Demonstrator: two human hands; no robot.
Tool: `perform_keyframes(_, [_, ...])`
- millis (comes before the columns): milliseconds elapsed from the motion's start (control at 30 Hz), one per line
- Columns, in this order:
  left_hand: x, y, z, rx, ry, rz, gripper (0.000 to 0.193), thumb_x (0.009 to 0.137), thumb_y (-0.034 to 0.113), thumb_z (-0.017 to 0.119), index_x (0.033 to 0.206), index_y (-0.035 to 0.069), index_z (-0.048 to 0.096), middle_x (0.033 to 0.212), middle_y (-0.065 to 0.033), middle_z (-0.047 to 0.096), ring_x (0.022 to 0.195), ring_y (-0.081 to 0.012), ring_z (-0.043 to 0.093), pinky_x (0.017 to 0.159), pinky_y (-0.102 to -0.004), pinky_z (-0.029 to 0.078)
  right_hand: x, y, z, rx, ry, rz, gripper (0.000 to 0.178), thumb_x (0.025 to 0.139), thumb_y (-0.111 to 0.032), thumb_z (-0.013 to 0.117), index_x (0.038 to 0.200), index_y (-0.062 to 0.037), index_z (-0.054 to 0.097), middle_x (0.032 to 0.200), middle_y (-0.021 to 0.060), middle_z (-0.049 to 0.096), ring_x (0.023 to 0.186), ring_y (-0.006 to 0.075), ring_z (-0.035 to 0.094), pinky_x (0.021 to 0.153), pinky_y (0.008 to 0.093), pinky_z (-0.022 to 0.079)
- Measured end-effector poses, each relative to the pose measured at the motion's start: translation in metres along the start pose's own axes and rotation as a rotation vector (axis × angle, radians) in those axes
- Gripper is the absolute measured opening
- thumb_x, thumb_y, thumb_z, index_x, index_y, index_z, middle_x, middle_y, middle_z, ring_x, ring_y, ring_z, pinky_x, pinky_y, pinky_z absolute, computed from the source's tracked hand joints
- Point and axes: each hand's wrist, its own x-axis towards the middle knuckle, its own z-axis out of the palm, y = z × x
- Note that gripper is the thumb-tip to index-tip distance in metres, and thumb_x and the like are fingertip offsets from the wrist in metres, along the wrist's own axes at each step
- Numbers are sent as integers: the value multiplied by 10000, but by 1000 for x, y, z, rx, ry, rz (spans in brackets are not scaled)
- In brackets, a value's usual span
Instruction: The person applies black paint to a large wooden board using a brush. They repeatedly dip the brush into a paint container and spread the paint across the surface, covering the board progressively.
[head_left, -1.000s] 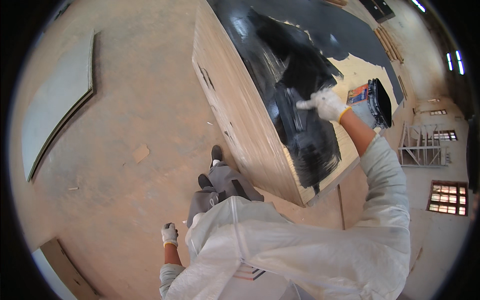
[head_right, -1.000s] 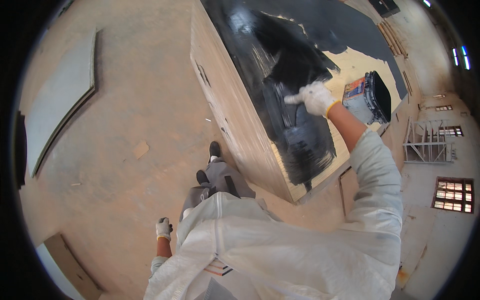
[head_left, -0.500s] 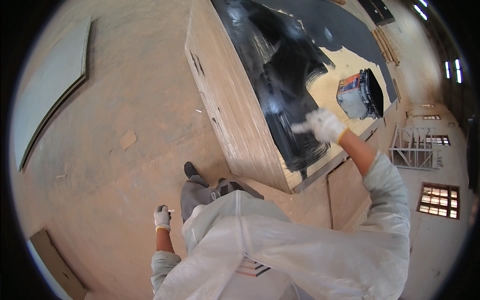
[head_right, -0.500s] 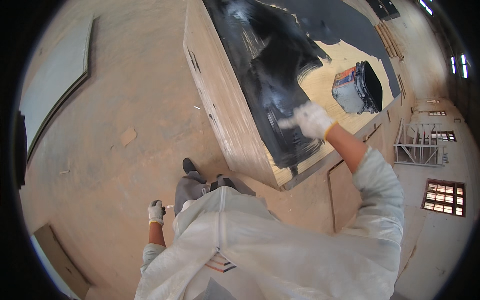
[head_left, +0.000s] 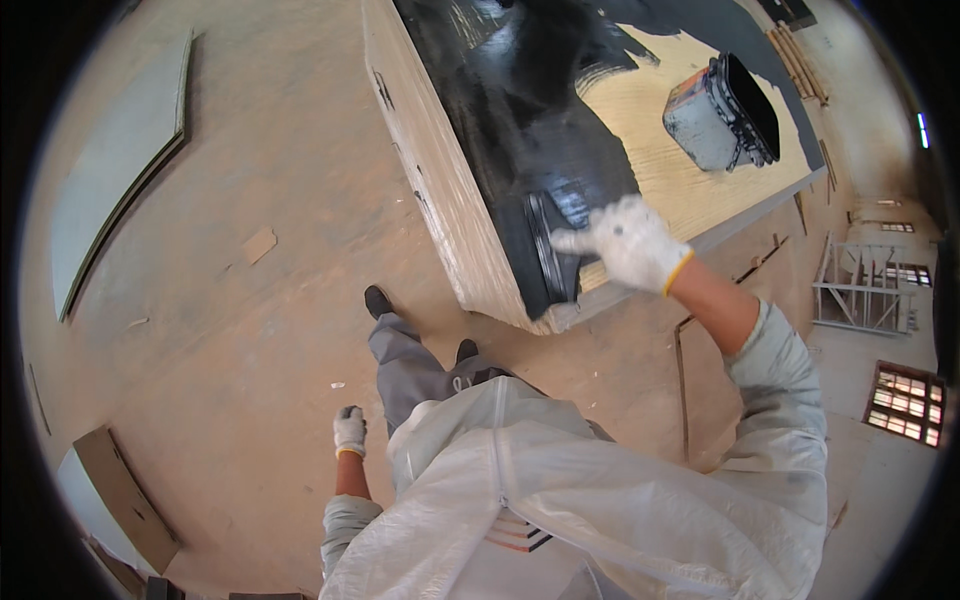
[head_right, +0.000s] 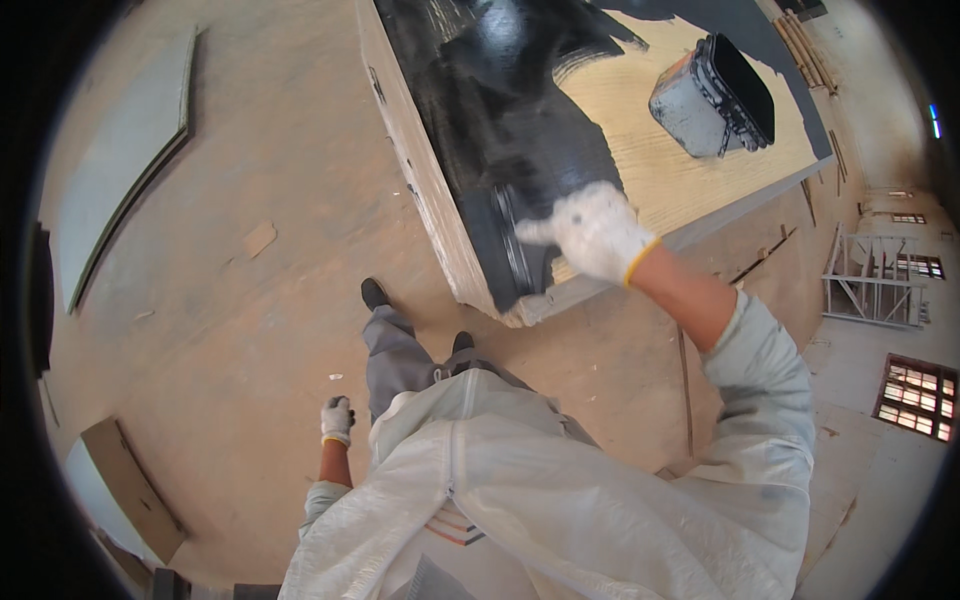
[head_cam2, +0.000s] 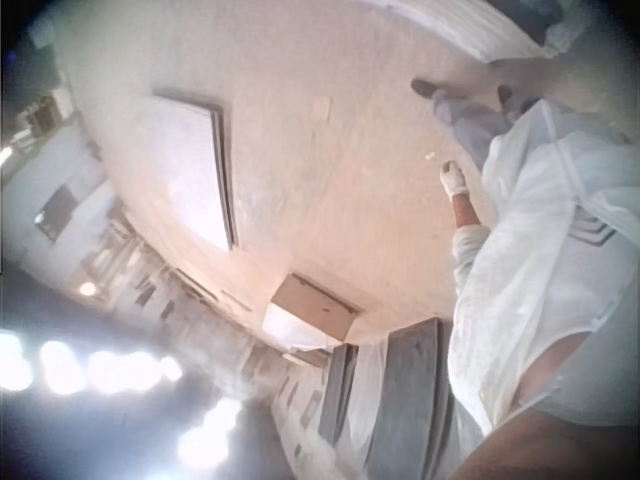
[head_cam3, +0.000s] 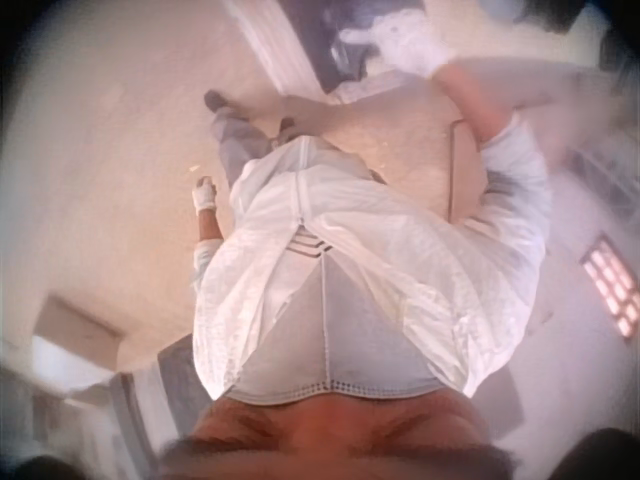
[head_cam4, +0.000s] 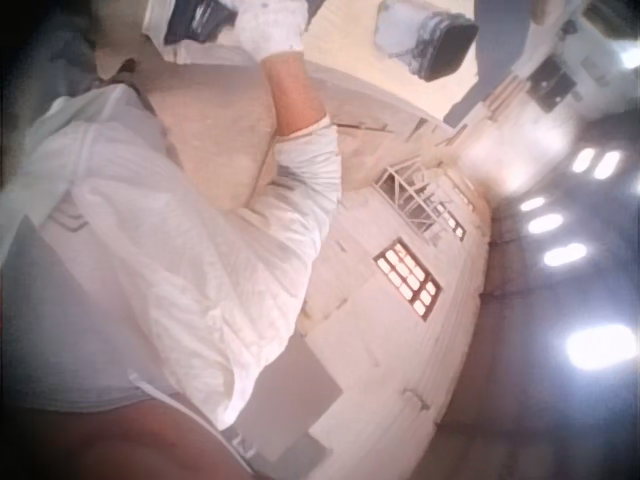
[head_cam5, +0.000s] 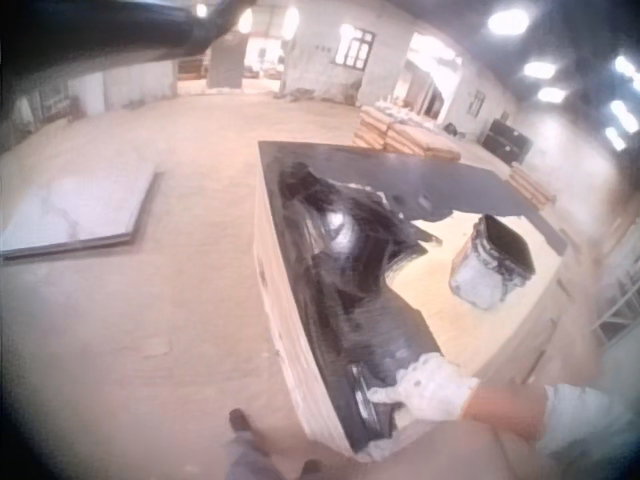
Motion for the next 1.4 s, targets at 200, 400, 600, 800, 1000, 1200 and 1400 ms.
perform_keyframes(200, [-67,-54,27,-11,12,-95,213,1021,212,692,1145,39,699,768,-62,669,559,-149,583,486,-312,460,15,19,6,16,92,-36,550,989,-89,575,1427,-394,707,1044,118,791,963,324,780,819,458,612])
perform_keyframes(400, [-108,-76,29,-53,67,-138,199,1017,188,690,1140,32,694,776,-61,669,571,-156,597,486,-322,472,-13,34,16,-28,-31,33,617,954,-94,606,1464,-436,667,1104,108,791,1006,327,780,843,459,613])
perform_keyframes(600, [-113,-93,26,-56,60,-137,196,1004,190,705,1121,33,701,775,-54,664,578,-163,614,474,-330,484,-7,28,14,73,-30,-2,684,928,-49,587,1490,-434,649,1199,123,780,1086,329,763,911,448,607])
perform_keyframes(800, [-107,-33,39,-40,30,57,188,1008,192,703,1117,39,719,799,-48,687,601,-145,615,519,-305,496,-65,79,43,356,37,360,660,915,-47,584,1489,-361,668,1277,184,749,1113,402,724,971,475,569])
perform_keyframes(1000, [-112,108,62,318,27,774,233,1037,158,677,1197,-8,708,1054,-138,793,908,-227,762,828,-354,609,-105,4,122,1091,339,413,731,860,-24,559,1586,-103,548,1556,180,616,1431,304,605,1199,339,464])
perform_keyframes(1200, [-309,342,134,548,-281,1122,384,998,278,697,1331,88,676,1127,-195,784,1029,-364,773,879,-474,613,-66,-125,120,1926,615,390,703,979,-102,745,1617,14,475,1415,103,678,1166,149,650,1057,275,508])
perform_keyframes(1400, [-317,416,183,1120,-194,1420,558,962,325,703,1455,92,583,1195,-208,728,987,-399,761,828,-536,606,7,-154,89,2464,763,372,571,1093,-36,589,1647,-15,448,1522,93,605,1307,160,591,1086,280,495])
